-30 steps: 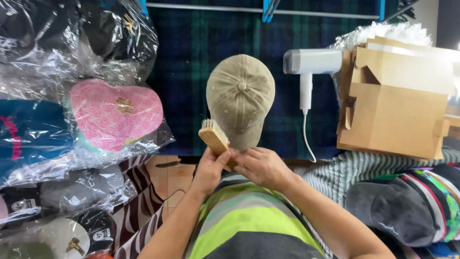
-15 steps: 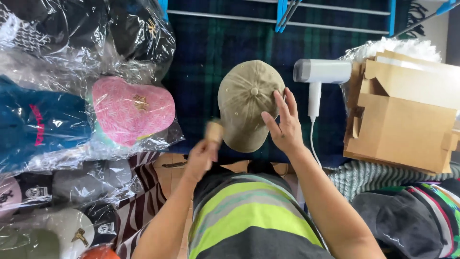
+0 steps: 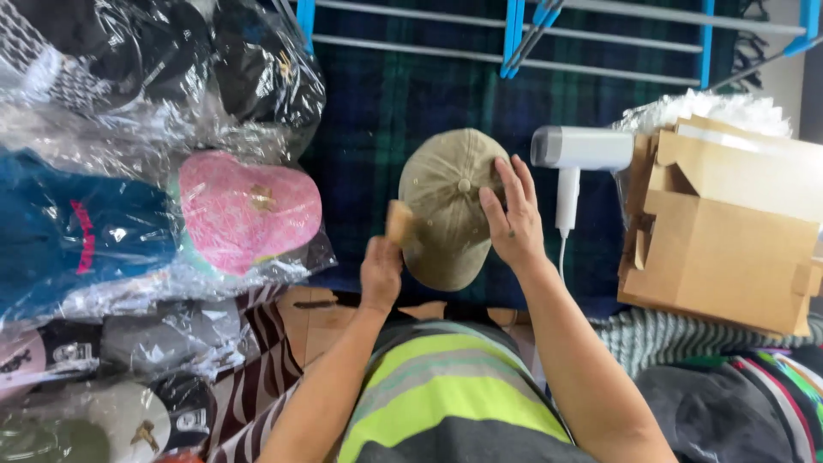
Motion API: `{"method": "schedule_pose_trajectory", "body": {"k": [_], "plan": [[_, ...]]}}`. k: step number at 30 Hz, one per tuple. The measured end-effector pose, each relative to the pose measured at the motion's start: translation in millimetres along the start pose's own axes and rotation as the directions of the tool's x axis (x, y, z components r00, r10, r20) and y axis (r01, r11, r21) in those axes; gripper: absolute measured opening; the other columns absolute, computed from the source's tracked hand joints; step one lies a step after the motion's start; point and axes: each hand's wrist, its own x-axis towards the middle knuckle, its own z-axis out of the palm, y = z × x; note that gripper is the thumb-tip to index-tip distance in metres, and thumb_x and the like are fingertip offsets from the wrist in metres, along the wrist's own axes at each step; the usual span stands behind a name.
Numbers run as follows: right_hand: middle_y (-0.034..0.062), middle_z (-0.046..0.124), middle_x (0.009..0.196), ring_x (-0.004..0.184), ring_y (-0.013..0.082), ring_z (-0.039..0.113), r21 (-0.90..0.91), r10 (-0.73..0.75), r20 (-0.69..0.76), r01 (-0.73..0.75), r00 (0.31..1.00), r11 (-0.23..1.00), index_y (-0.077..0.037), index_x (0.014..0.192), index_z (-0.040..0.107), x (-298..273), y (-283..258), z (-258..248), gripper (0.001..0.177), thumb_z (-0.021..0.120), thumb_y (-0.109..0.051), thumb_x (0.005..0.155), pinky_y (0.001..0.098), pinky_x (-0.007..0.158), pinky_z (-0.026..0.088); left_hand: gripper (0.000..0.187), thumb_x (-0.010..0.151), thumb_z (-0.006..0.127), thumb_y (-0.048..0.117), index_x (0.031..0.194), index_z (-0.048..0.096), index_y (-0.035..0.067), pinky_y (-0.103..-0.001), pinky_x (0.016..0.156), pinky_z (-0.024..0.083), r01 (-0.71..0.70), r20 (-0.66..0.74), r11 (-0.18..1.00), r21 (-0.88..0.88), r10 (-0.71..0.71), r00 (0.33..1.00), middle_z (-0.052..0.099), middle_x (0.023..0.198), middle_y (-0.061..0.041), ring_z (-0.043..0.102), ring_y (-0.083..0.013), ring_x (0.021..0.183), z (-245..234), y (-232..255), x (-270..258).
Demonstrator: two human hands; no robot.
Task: Brushing a beige baseball cap with a wooden brush to clean it.
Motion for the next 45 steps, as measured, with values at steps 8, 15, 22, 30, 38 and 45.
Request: {"method": "schedule_pose_trajectory", "body": {"k": [8, 15, 22, 30, 38, 45], "plan": [[0.0056, 0.033, 0.162, 0.139, 0.0377, 0.047, 0.046, 0.112, 0.049, -0.114, 0.992, 0.992, -0.030, 0.153, 0.046, -1, -3, -2, 0.052, 0.053, -0.048, 0.104, 0.0479, 0.111, 0.046, 0.031, 0.105, 0.044, 0.043, 0.094, 0.056, 0.017, -0.041, 0.064, 0.055, -0.093, 0.067, 0.983, 0.158, 0.083, 0.994, 0.061, 0.065, -0.009, 0.067, -0.0308, 0.065, -1, 5, -20], [0.0104, 0.037, 0.159, 0.143, 0.0385, 0.041, 0.093, 0.141, 0.081, -0.148, 0.987, 0.985, -0.026, 0.155, 0.043, 4, 1, -1, 0.058, 0.050, -0.051, 0.103, 0.0515, 0.113, 0.041, 0.044, 0.104, 0.035, 0.060, 0.098, 0.051, 0.019, -0.044, 0.063, 0.055, 0.057, 0.119, 0.984, 0.166, -0.077, 0.990, 0.062, 0.064, -0.010, 0.068, -0.0314, 0.065, -12, -6, -31], [0.0098, 0.040, 0.158, 0.140, 0.0398, 0.044, 0.078, 0.149, 0.115, -0.158, 0.982, 0.984, -0.028, 0.155, 0.045, 9, 0, -8, 0.056, 0.051, -0.047, 0.103, 0.0522, 0.112, 0.041, 0.040, 0.107, 0.034, 0.050, 0.106, 0.055, 0.016, -0.037, 0.065, 0.054, 0.122, -0.012, 0.982, 0.141, -0.122, 0.992, 0.058, 0.064, -0.006, 0.064, -0.0220, 0.064, -21, 49, 10], [0.0133, 0.045, 0.155, 0.143, 0.0367, 0.043, 0.121, 0.112, 0.086, -0.122, 0.990, 0.985, -0.020, 0.154, 0.047, 13, 0, -7, 0.056, 0.052, -0.044, 0.104, 0.0492, 0.116, 0.037, 0.047, 0.104, 0.031, 0.062, 0.108, 0.058, 0.023, -0.053, 0.079, 0.056, 0.254, 0.034, 0.913, 0.319, -0.278, 0.960, 0.072, 0.084, -0.019, 0.072, -0.0431, 0.092, -31, 84, 35], [0.0096, 0.046, 0.154, 0.143, 0.0341, 0.043, 0.107, 0.136, 0.086, -0.145, 0.987, 0.984, -0.023, 0.153, 0.048, 17, 0, -8, 0.054, 0.055, -0.042, 0.103, 0.0479, 0.115, 0.039, 0.035, 0.107, 0.038, 0.044, 0.108, 0.059, 0.016, -0.052, 0.074, 0.058, 0.105, 0.086, 0.907, 0.408, -0.153, 0.984, 0.069, 0.083, -0.024, 0.072, -0.0457, 0.086, -48, 146, 60], [0.0089, 0.049, 0.153, 0.140, 0.0344, 0.046, 0.169, 0.184, 0.110, -0.201, 0.977, 0.965, -0.025, 0.151, 0.051, 32, 4, -1, 0.052, 0.052, -0.045, 0.104, 0.0478, 0.113, 0.041, 0.044, 0.107, 0.034, 0.053, 0.101, 0.058, 0.016, -0.052, 0.075, 0.058, -0.125, 0.277, 0.499, 0.857, -0.243, 0.930, 0.073, 0.078, -0.017, 0.075, -0.0410, 0.084, -55, 132, 136]]}}
